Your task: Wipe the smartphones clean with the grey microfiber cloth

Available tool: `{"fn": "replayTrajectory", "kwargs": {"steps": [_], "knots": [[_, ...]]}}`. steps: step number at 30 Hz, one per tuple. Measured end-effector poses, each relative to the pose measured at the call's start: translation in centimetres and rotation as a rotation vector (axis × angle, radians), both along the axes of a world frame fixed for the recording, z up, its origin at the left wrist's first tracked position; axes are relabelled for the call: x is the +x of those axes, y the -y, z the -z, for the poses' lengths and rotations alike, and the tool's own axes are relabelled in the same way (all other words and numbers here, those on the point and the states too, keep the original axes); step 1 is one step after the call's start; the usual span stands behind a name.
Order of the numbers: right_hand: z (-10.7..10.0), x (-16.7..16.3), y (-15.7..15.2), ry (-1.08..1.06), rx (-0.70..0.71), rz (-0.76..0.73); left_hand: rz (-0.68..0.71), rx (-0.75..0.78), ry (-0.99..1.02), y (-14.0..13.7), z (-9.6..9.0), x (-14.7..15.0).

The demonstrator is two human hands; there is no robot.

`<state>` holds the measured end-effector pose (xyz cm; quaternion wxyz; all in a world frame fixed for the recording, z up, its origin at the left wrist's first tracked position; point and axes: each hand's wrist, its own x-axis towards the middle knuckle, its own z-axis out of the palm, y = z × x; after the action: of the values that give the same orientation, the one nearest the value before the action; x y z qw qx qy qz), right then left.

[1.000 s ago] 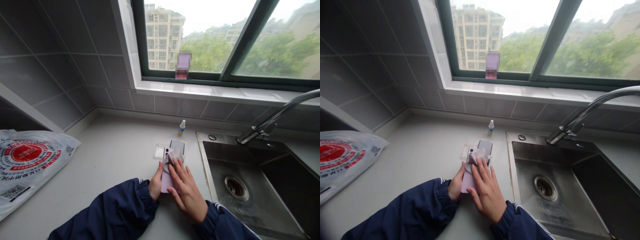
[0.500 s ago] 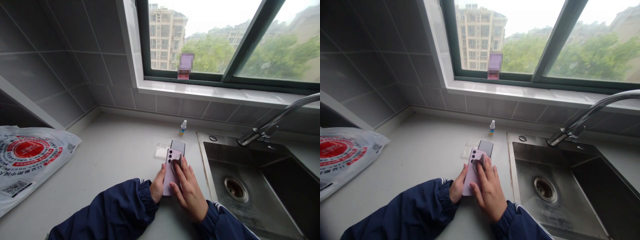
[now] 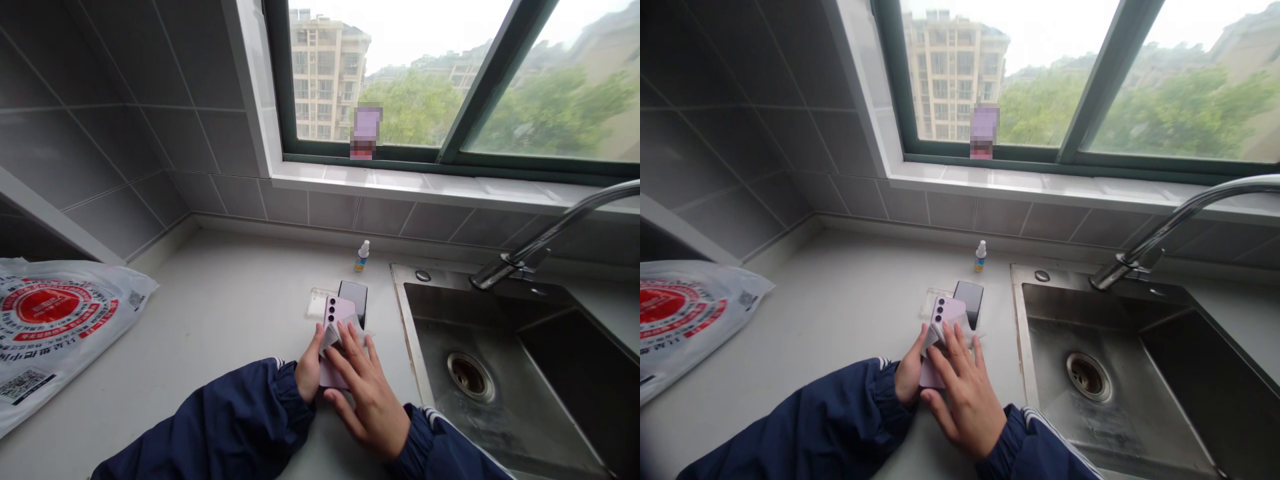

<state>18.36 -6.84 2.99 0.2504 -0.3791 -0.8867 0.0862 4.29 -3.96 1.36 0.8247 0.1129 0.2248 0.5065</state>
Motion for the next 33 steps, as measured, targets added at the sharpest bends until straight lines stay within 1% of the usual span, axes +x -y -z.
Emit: {"fn": "replayTrajectory", "kwargs": {"steps": [5,7,9,11,13,14,16,21,24,26,28,30,33], "knots": [[0.0,0.3,-0.3,-0.150,0.074,0.049,-0.024,-0.050,-0.036,-0.3,0.6,-0.2],[0.0,0.6,-0.5,-0.243,0.095,0.049,-0.001,-0.044,-0.033,-0.3,0.7,-0.2],[-0.2,0.9,-0.7,-0.382,0.101,0.061,0.044,-0.015,-0.036,-0.2,0.8,-0.3],[-0.6,1.2,-0.9,-0.583,0.049,0.115,0.109,0.009,-0.090,0.0,0.6,-0.4],[-1.0,1.5,-1.2,-0.773,-0.063,0.195,0.168,0.016,-0.185,0.1,0.4,-0.5],[-1.1,1.7,-1.4,-0.814,-0.108,0.230,0.184,0.017,-0.233,0.2,0.3,-0.5],[-1.2,2.0,-1.8,-0.873,-0.178,0.292,0.197,0.018,-0.301,0.2,0.0,-0.5],[-0.9,2.9,-3.0,-1.036,-0.332,0.467,0.288,0.059,-0.358,0.3,-0.1,-0.4],[-0.7,4.0,-4.1,-1.133,-0.359,0.571,0.287,0.103,-0.392,0.3,0.0,-0.4],[-0.7,4.6,-4.7,-1.179,-0.349,0.613,0.283,0.137,-0.390,0.3,-0.1,-0.3],[-0.7,4.7,-4.9,-1.199,-0.320,0.627,0.272,0.159,-0.378,0.3,-0.2,-0.3],[-0.7,4.1,-4.4,-1.184,-0.289,0.608,0.255,0.159,-0.366,0.3,-0.3,-0.2],[-0.9,2.3,-2.7,-1.097,-0.279,0.495,0.255,0.140,-0.332,0.4,0.0,-0.2]]}}
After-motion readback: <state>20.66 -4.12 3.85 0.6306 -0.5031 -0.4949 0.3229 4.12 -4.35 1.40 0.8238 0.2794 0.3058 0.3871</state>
